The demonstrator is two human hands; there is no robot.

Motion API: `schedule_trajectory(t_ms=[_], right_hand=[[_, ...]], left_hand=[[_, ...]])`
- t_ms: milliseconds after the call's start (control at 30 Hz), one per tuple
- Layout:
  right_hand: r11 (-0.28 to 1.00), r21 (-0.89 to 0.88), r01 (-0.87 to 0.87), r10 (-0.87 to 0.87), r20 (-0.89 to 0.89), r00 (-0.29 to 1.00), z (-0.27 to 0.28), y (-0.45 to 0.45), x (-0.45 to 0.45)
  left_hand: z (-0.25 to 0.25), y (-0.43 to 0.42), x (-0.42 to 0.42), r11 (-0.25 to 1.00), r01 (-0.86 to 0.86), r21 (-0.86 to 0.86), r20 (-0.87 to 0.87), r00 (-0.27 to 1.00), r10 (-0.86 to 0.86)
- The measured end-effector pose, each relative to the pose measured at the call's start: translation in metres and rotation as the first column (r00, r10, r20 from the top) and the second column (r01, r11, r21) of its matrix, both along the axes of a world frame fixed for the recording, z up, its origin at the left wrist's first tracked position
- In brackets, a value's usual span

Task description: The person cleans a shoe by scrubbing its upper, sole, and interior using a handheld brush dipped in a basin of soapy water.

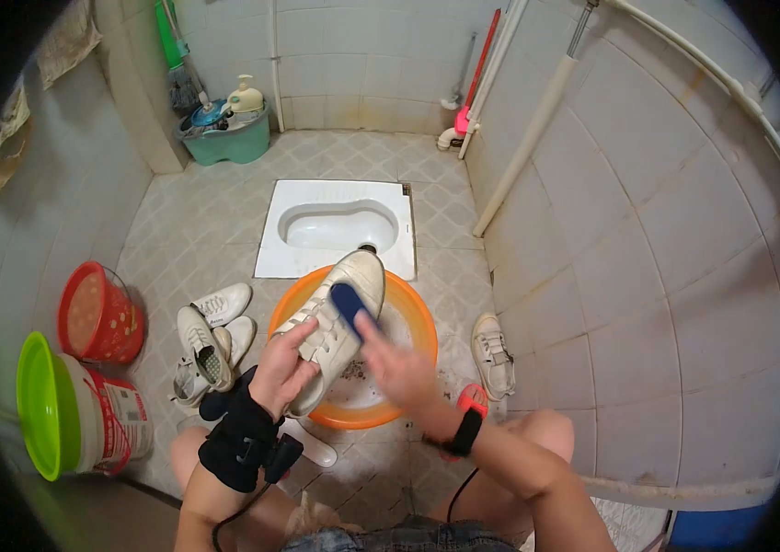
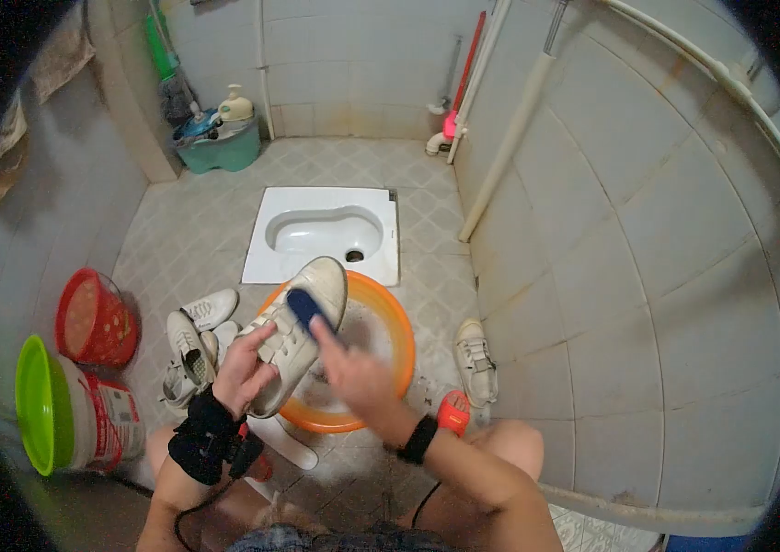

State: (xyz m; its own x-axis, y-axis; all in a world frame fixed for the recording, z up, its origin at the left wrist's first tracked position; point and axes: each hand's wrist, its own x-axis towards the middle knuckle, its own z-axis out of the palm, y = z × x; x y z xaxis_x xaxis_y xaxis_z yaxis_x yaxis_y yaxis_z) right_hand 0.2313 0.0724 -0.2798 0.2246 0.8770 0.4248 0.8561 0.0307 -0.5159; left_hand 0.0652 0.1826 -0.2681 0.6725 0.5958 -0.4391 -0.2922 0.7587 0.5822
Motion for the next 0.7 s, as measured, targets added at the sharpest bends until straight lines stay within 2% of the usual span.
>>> schedule_trajectory(t_ms=[67, 100, 133, 200, 233, 267, 333, 367, 400, 467, 500, 600, 633, 667, 700], right_hand=[[0.979, 0.001, -0.202, 0.202, -0.052, 0.978, -0.004, -0.019, -0.023], [0.982, -0.107, -0.153, 0.156, 0.024, 0.987, -0.007, -0.018, -0.014], [0.983, -0.107, -0.146, 0.149, 0.022, 0.989, -0.002, -0.010, -0.002], [0.997, -0.026, 0.071, -0.070, 0.049, 0.996, 0.007, 0.012, 0.021], [0.998, 0.012, 0.066, -0.066, -0.050, 0.997, -0.002, 0.013, 0.015], [0.998, 0.011, 0.062, -0.062, -0.052, 0.997, -0.007, 0.006, 0.002], [0.968, 0.004, -0.251, 0.247, -0.184, 0.951, -0.002, -0.016, -0.028], [0.933, -0.088, -0.349, 0.355, 0.062, 0.933, 0.008, -0.027, -0.032], [0.934, -0.087, -0.347, 0.353, 0.062, 0.934, 0.004, -0.020, -0.024], [0.988, 0.129, -0.086, 0.093, -0.043, 0.995, -0.002, 0.011, 0.003], [0.992, 0.125, 0.007, -0.001, -0.053, 0.999, 0.006, 0.019, 0.017], [0.996, 0.066, -0.055, 0.057, -0.024, 0.998, -0.017, 0.006, -0.006], [0.989, -0.032, -0.142, 0.139, -0.070, 0.988, -0.005, -0.011, -0.019], [0.990, -0.035, -0.140, 0.137, -0.075, 0.988, -0.008, -0.009, -0.016], [0.984, 0.038, -0.175, 0.176, -0.039, 0.984, -0.011, -0.004, -0.007]], left_hand=[[-0.011, 0.004, -0.004, 0.987, -0.017, -0.158, 0.119, 0.992, 0.036], [-0.009, 0.003, -0.002, 0.983, -0.041, -0.177, 0.129, 0.990, 0.064], [-0.004, 0.002, -0.001, 0.983, -0.034, -0.178, 0.127, 0.990, 0.057], [0.004, 0.004, 0.001, 0.997, -0.030, -0.066, 0.126, 0.991, 0.038], [0.006, 0.005, 0.001, 0.997, -0.024, -0.075, 0.167, 0.985, 0.036], [0.003, 0.007, -0.001, 0.997, -0.028, -0.076, 0.164, 0.986, 0.040], [-0.002, 0.011, -0.007, 0.976, -0.067, -0.209, 0.264, 0.957, 0.122], [0.002, 0.011, -0.007, 0.985, -0.011, -0.172, 0.220, 0.974, 0.049], [0.008, 0.009, -0.005, 0.985, -0.009, -0.171, 0.220, 0.974, 0.047], [0.015, 0.006, 0.001, 0.983, -0.067, -0.171, 0.271, 0.956, 0.112], [0.016, 0.008, 0.001, 0.985, -0.041, -0.167, 0.276, 0.957, 0.087], [0.011, 0.010, 0.000, 0.977, -0.077, -0.199, 0.295, 0.946, 0.135], [0.011, 0.010, -0.001, 0.977, -0.079, -0.200, 0.291, 0.947, 0.136], [0.010, 0.009, -0.002, 0.972, -0.092, -0.215, 0.278, 0.949, 0.151], [0.010, 0.008, -0.002, 0.968, -0.103, -0.229, 0.266, 0.950, 0.164]])
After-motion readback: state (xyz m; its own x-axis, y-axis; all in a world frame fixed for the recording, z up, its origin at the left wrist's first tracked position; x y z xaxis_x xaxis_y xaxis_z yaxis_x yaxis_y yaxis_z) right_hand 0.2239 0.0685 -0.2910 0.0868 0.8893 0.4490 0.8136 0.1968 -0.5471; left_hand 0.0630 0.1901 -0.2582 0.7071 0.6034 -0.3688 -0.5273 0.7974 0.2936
